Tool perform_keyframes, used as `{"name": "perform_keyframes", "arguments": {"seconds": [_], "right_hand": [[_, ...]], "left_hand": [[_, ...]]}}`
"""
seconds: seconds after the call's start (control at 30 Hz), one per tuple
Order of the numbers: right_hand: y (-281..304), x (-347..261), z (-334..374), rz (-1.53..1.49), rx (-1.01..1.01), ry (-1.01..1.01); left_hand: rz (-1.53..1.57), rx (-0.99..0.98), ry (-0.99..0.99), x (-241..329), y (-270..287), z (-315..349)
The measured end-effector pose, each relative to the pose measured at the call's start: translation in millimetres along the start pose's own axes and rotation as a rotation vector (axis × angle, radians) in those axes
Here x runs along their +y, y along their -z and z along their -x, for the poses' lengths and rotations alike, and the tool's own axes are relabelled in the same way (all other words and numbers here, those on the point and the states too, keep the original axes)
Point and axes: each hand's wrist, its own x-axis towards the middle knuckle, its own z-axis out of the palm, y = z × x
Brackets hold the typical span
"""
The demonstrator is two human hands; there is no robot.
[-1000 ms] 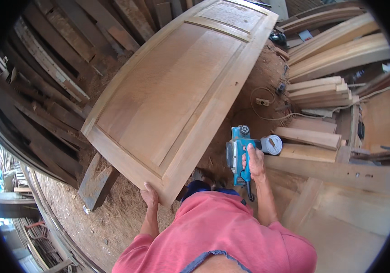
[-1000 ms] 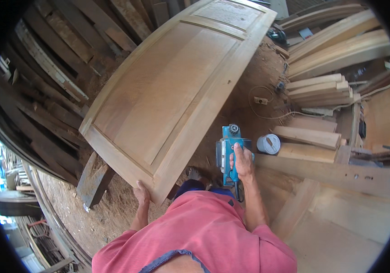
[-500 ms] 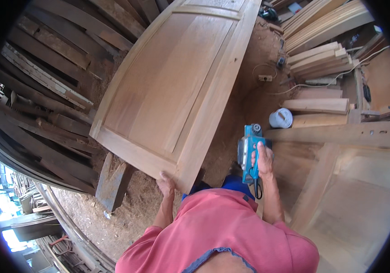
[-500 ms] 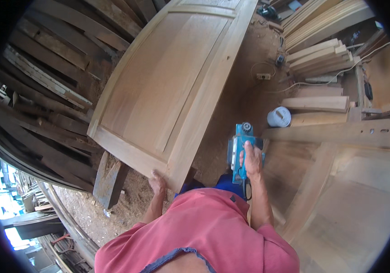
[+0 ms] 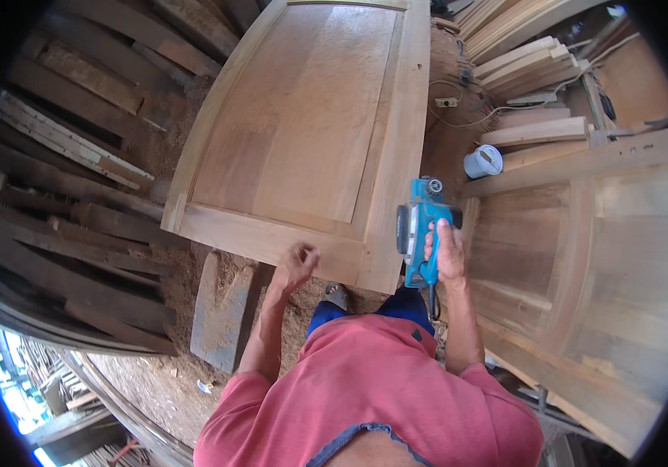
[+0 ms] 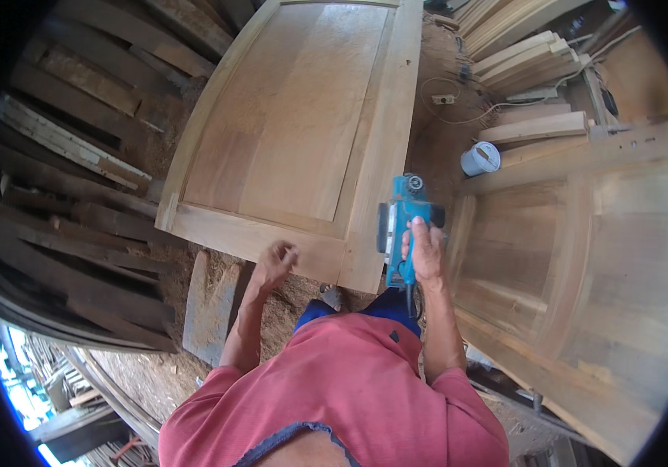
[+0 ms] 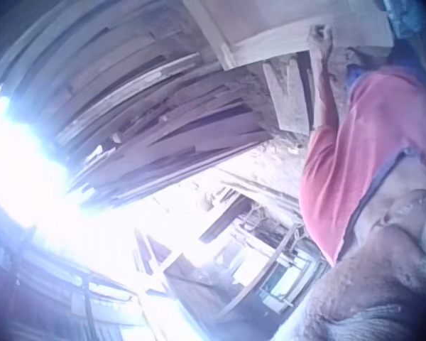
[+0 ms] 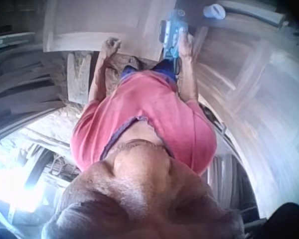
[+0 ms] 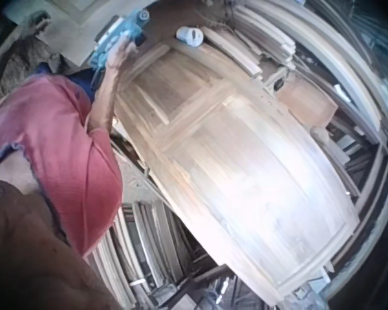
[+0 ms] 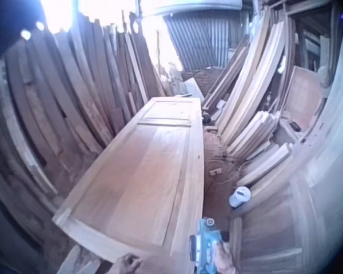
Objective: The person planes the edge and surface of a wooden door using an electric planer, checking the progress by hand.
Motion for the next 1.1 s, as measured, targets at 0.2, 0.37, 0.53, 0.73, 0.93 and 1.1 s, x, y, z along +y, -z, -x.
{"name": "perform_keyframes", "arguments": {"seconds": [0.2,0.37,0.53,0.73,0.93,1.1], "right_hand": [[-51,27,56,0.206,-0.029,0.03],[-69,37,76,0.187,-0.058,0.059],[-61,7,63,-0.149,0.04,-0.052],[-35,-128,109,-0.186,0.073,0.326],[13,-185,241,-0.1,0.207,0.557],[33,-148,325,0.001,0.55,0.552]], "left_hand": [[-0.506,0.601,-0.366,-52,26,-63],[-0.58,0.702,-0.455,-81,25,-79],[-0.523,0.704,-0.517,-75,24,-82],[-0.462,0.699,-0.569,-76,26,-91],[-0.437,0.657,-0.452,-79,31,-79],[-0.278,0.597,-0.55,-76,22,-70]]}}
